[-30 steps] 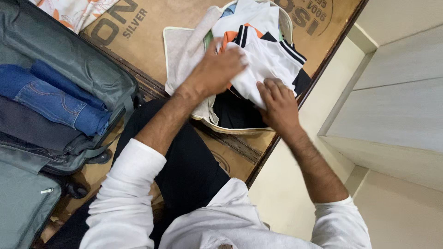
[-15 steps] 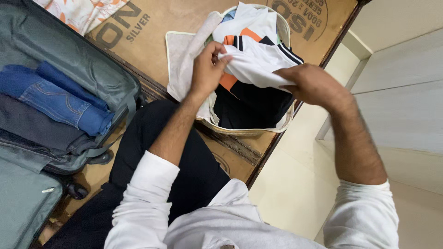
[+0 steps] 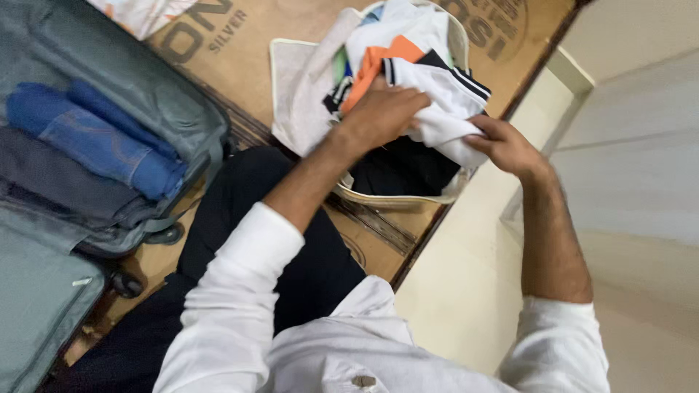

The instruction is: The person folds various garments including jeans, shirts, and shorts, then places them into an open suitcase. The person handles each item individually, folding it before arranging it inside the suitcase.

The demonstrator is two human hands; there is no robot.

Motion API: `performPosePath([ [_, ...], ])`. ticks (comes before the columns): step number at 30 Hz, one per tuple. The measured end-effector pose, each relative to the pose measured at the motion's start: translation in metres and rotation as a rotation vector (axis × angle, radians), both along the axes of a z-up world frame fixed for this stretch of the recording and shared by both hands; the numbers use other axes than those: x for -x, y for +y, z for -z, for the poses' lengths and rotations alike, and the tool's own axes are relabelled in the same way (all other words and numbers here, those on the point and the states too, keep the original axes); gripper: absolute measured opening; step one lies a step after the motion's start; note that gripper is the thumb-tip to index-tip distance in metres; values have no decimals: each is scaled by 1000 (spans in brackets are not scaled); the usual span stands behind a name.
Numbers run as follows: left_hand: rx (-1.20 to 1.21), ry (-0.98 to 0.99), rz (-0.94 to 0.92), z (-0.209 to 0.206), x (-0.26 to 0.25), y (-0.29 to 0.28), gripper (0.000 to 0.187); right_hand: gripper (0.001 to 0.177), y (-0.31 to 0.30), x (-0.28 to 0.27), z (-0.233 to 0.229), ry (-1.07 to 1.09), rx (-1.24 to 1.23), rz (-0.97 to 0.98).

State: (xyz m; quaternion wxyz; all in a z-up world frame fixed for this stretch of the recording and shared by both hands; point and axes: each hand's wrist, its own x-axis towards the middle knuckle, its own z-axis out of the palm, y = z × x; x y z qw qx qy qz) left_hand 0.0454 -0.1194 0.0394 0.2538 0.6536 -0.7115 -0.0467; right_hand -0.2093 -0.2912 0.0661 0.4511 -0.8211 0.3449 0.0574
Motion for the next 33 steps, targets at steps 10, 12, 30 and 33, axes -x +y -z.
performPosePath([
  [10, 207, -108, -78, 52, 11, -27, 39, 28, 44, -18, -3, -161, 1209, -161],
  [12, 223, -153, -124, 65, 5, -40, 41, 54, 60, -26, -13, -205, 1129, -314],
  [30, 698, -505, -359, 13, -164, 5, 23, 44, 69, -133, -8, -567, 1013, -392],
  [33, 650, -225, -260, -2, -239, 114, 28, 56, 180, -234, -14, -737, 1113, -362],
])
